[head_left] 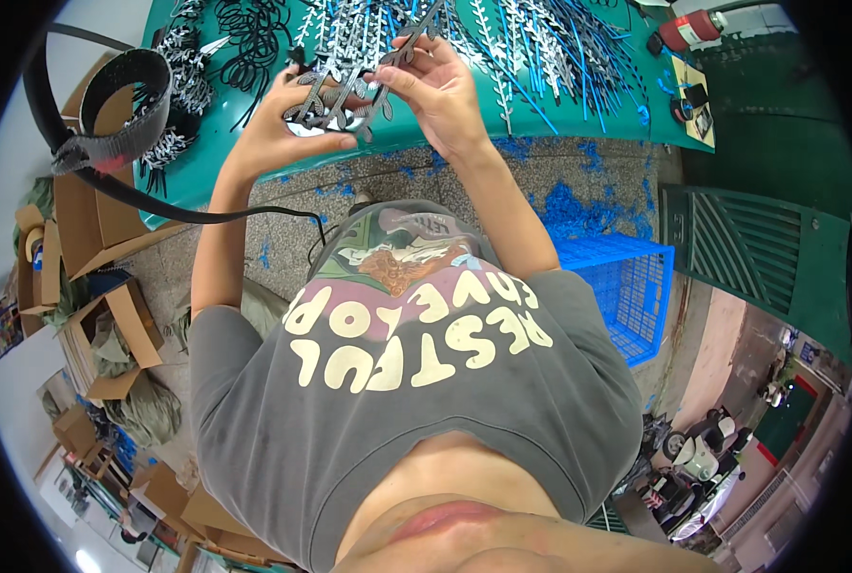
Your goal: The person works at a table, picking up decorative cut-out strips and spiraled shoe straps, peeling adhesive backings from the strips, and attaching them onto the straps by hand.
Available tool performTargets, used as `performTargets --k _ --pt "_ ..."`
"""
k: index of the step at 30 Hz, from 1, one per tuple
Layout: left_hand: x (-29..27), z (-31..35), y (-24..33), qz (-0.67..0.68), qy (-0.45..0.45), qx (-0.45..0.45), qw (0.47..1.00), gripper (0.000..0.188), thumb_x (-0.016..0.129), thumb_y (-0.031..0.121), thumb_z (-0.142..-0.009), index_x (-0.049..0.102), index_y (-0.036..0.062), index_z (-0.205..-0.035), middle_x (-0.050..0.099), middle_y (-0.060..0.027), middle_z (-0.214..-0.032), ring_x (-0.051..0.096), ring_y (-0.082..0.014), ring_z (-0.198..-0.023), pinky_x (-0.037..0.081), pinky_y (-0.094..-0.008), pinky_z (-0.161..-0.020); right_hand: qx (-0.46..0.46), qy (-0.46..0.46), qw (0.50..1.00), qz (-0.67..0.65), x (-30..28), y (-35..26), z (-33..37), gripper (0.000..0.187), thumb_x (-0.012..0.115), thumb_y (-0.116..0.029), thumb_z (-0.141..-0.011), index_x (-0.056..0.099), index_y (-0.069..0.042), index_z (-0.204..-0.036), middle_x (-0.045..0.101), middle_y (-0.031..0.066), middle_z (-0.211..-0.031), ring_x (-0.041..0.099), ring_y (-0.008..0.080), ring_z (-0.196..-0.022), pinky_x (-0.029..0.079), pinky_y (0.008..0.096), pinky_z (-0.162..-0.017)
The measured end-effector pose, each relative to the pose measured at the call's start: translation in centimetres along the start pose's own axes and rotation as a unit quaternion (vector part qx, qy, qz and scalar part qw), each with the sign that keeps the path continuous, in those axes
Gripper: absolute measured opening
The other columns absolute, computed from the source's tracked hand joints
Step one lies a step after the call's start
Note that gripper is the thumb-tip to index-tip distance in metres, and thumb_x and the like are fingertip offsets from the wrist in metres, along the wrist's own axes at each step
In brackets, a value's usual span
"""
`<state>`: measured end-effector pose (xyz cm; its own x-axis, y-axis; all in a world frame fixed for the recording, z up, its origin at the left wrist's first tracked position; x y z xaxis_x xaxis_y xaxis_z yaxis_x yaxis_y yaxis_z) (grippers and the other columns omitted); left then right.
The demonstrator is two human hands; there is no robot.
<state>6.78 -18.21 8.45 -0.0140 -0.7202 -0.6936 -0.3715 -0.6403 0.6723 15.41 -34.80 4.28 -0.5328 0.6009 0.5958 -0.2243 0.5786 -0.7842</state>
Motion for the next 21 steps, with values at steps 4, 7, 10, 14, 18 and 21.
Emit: performTargets --k 4,7,10,14,18,21 --pt "-1.2 1.0 -4.3 0.307 -0.16 -0.143 0.927 0.057 0.056 0.045 -0.078 0.056 0.0025 -0.116 0.059 -0.0084 -0.111 0.052 -0.0154 -0.103 0.039 -0.0295 -0.087 -0.016 -0.014 0.995 0.094 0.6 0.7 -1.3 0.031 0.064 0.006 -0.075 0.051 0.001 -0.102 0.058 0.0091 -0.092 0.059 0.0167 -0.086 0.051 0.0319 -0.081" --pt "-1.6 0.8 -5.3 0.384 -0.154 -0.235 0.88 0.052 0.05 0.043 -0.085 0.054 0.0027 -0.118 0.061 -0.0082 -0.107 0.053 -0.0143 -0.099 0.038 -0.0291 -0.086 -0.031 -0.032 0.988 0.145 1.2 1.5 -2.2 0.033 0.066 0.005 -0.074 0.05 0.003 -0.103 0.058 0.01 -0.095 0.059 0.0161 -0.087 0.05 0.0298 -0.081" --pt "-1.2 -0.1 -5.6 0.423 -0.081 -0.277 0.859 0.037 0.053 0.029 -0.087 0.057 0.0005 -0.111 0.063 -0.0081 -0.1 0.055 -0.0132 -0.096 0.039 -0.0284 -0.087 -0.04 -0.048 0.984 0.169 2.1 2.4 -3.1 0.033 0.066 0.004 -0.074 0.05 0.003 -0.103 0.058 0.0101 -0.097 0.059 0.0161 -0.09 0.05 0.0276 -0.082" --pt "0.7 0.4 -6.0 0.442 0.019 -0.305 0.843 0.034 0.067 0.021 -0.078 0.058 0.0017 -0.105 0.063 -0.0055 -0.097 0.056 -0.0102 -0.089 0.04 -0.0252 -0.083 -0.053 -0.049 0.976 0.203 2.5 3.0 -3.6 0.033 0.066 0.003 -0.075 0.049 0.003 -0.104 0.059 0.0104 -0.098 0.06 0.0163 -0.087 0.051 0.0278 -0.081" --pt "1.7 1.0 -5.0 0.39 0.094 -0.335 0.853 0.036 0.074 0.027 -0.07 0.063 0.005 -0.097 0.064 -0.0029 -0.089 0.056 -0.0097 -0.084 0.04 -0.0258 -0.079 -0.1 -0.008 0.96 0.261 2.7 3.0 -3.8 0.031 0.07 -0.001 -0.071 0.058 0.0 -0.1 0.063 0.0077 -0.091 0.061 0.0151 -0.086 0.051 0.0272 -0.074" --pt "1.8 1.2 -5.0 0.384 0.15 -0.29 0.864 0.027 0.072 0.024 -0.073 0.065 0.0055 -0.091 0.064 -0.0001 -0.08 0.054 -0.0055 -0.07 0.041 -0.0208 -0.067 -0.232 0.008 0.88 0.414 3.0 1.9 -3.7 0.023 0.071 -0.005 -0.071 0.063 -0.001 -0.092 0.064 0.0105 -0.094 0.061 0.0189 -0.091 0.05 0.0292 -0.075"
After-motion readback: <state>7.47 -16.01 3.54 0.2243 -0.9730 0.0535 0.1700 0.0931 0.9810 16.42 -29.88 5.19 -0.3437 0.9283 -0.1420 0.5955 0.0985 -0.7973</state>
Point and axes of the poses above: each hand's wrist, its own z-axis away from the middle knuckle, its own x-axis out of the palm, y = z × x, the point moved 2 cm from there along -z, towards the middle knuckle
